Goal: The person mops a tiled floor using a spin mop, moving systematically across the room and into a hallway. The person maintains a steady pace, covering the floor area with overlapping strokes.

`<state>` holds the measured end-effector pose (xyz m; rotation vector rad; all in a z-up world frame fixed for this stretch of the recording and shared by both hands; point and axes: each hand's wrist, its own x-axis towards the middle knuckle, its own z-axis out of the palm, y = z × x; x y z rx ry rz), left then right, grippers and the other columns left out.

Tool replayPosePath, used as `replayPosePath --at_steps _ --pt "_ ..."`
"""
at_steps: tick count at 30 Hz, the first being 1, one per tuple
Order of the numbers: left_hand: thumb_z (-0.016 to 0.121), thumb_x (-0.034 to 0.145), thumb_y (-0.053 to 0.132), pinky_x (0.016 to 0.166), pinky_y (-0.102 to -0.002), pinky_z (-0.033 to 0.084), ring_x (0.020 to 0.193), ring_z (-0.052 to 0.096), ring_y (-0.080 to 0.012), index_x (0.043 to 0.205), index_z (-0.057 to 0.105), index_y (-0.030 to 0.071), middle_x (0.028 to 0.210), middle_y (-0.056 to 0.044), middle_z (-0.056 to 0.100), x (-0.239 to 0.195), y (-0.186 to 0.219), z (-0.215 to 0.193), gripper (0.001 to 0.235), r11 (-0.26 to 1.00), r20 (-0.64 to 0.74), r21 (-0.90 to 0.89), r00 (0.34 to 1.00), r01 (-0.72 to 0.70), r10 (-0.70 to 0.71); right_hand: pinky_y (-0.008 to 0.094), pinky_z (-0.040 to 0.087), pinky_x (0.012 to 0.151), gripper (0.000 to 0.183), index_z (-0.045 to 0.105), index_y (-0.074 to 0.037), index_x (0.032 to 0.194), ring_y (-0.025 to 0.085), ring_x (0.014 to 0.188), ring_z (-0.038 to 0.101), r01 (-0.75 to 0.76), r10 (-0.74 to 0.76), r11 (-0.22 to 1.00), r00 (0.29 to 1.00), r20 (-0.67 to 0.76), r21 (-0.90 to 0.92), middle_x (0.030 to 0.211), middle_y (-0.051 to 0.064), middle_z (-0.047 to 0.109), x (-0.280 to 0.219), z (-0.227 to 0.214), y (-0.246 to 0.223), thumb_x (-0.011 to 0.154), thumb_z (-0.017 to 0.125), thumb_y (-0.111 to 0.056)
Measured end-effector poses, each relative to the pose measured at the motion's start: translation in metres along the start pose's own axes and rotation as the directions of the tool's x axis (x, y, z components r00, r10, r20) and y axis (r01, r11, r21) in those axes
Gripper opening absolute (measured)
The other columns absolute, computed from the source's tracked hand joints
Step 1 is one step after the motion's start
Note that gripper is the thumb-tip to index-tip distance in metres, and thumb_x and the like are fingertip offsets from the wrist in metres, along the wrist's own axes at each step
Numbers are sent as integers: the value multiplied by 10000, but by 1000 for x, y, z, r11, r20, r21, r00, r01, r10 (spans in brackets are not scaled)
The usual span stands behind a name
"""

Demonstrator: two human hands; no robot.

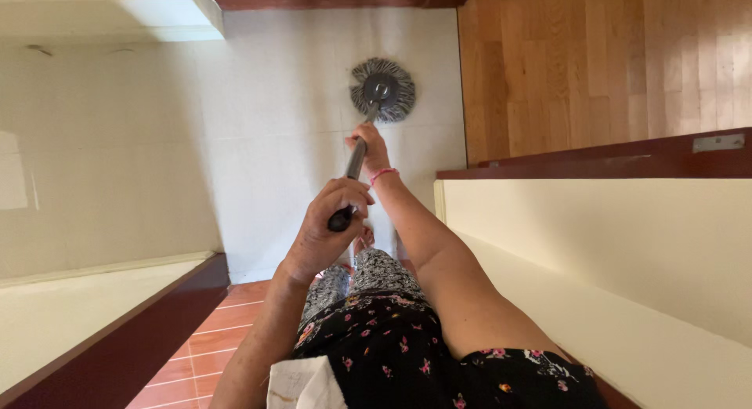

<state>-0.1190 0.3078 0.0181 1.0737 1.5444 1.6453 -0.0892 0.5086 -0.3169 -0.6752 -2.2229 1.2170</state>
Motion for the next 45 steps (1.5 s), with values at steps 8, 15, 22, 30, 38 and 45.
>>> replayPosePath --at_steps 8,15,22,30,38,45 --pt "619 801 -137 1014 -389 507 1166 633 -266 885 575 50 1041 -87 648 -54 5 -60 210 995 -158 94 987 27 -12 375 514 808 205 586 -57 818 313 898 604 70 -77 996 989 127 64 893 113 604 -1 100 -40 772 785 -43" --pt "619 798 -128 1165 -455 420 1237 631 -291 871 576 57 984 -64 667 -57 -7 -82 203 985 -322 167 947 49 8 368 522 825 242 588 -58 795 316 893 621 172 -191 980 948 253 97 891 105 630 30 155 -40 715 812 -7" --pt "627 855 -121 1233 -502 329 1265 631 -295 881 583 50 968 -67 671 -8 -25 -81 178 966 -491 220 871 135 -10 371 558 783 227 570 -79 809 297 863 637 295 -339 938 888 311 182 850 83 639 97 184 -9 752 768 15" --pt "631 879 -115 1179 -438 442 1270 666 -272 928 588 41 990 -55 681 78 -22 -80 169 960 -479 253 878 124 13 385 554 757 190 599 -80 808 303 863 643 239 -258 966 885 388 98 850 97 658 171 125 -27 760 780 -43" --pt "625 879 -121 1124 -408 481 1323 638 -287 905 607 37 1008 -63 697 138 -38 -53 161 971 -339 199 939 133 -59 406 542 868 113 627 -97 810 297 983 652 146 -94 980 940 329 -138 932 82 675 199 32 10 826 737 -120" --pt "641 864 -109 1165 -433 469 1360 605 -307 970 607 40 1134 -94 707 191 -103 20 186 992 -85 122 996 17 -6 408 537 957 96 623 -95 845 304 1001 630 203 -180 944 978 109 -260 947 92 659 191 -77 144 823 716 -87"
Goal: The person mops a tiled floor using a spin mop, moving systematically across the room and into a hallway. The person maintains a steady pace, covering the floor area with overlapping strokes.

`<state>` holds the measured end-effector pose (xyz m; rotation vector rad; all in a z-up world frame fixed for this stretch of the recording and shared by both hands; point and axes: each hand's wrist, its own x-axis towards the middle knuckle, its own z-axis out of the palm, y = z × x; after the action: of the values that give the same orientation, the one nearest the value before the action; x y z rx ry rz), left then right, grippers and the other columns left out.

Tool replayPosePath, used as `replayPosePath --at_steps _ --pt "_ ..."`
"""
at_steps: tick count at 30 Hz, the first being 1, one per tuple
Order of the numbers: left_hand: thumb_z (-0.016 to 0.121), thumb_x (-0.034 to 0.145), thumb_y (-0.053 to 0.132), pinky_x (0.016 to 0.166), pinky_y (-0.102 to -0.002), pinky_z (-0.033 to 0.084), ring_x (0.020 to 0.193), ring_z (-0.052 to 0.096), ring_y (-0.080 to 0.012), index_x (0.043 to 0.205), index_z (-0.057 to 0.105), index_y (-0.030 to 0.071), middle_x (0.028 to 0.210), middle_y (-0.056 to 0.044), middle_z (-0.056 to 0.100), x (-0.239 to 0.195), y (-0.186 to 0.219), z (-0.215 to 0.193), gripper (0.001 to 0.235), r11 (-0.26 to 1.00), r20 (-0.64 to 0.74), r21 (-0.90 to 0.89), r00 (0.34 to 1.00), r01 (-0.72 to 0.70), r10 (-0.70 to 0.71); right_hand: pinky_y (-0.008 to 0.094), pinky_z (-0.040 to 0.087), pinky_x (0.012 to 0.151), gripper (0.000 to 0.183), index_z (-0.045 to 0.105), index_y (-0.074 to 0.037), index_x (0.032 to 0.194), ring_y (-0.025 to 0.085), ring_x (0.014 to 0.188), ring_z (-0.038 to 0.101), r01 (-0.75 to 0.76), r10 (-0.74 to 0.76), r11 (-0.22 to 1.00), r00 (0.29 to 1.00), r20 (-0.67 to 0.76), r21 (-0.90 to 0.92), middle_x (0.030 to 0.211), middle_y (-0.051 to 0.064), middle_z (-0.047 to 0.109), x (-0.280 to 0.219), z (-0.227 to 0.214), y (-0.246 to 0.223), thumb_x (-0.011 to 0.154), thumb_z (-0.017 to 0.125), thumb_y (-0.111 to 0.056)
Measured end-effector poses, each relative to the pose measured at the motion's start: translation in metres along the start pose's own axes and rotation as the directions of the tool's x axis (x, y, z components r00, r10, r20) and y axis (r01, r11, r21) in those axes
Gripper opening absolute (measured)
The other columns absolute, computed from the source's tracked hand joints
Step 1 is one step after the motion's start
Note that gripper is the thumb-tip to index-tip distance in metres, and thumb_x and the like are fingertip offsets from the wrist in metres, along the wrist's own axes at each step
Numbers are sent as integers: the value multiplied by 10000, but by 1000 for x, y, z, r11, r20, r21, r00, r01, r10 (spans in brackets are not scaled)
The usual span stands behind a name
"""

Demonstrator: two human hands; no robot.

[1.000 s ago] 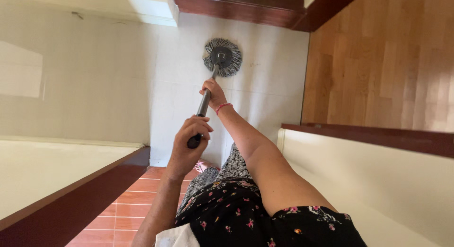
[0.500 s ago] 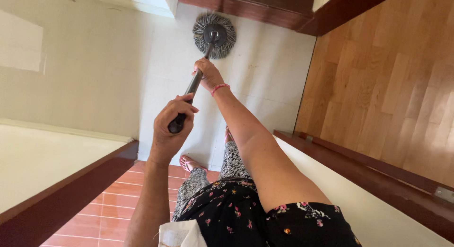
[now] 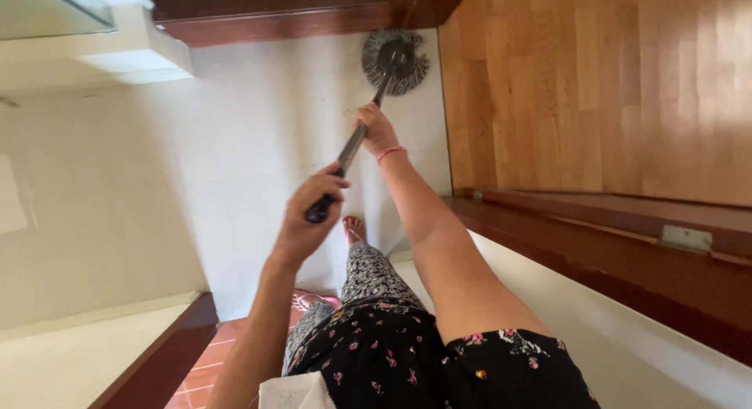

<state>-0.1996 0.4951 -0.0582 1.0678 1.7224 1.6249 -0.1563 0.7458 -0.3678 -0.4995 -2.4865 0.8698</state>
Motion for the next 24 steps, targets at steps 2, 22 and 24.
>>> replayPosePath --at_steps 2,22,24 --pt "675 850 -92 1133 -429 460 1405 535 -327 984 614 44 1188 -107 682 5 -7 31 200 1000 107 -26 994 8 -6 440 497 1012 160 611 -87 817 301 984 642 16 -16 1000 1000 16 5 896 89 649 -15 -23 41 799 767 -117" --pt "621 828 -153 1185 -438 425 1299 600 -301 947 616 35 1050 -94 675 -36 29 -23 223 996 -142 -15 986 92 -93 435 468 797 206 602 -71 807 339 886 556 -112 119 981 992 -37 157 900 138 573 -4 75 -43 811 793 -148" --pt "618 836 -151 1270 -453 408 1178 667 -254 947 604 36 1006 -77 673 -49 35 -31 218 998 -197 3 978 67 -66 408 494 780 200 595 -79 794 309 840 569 -230 231 941 973 24 249 928 137 571 -6 81 -71 819 785 -134"
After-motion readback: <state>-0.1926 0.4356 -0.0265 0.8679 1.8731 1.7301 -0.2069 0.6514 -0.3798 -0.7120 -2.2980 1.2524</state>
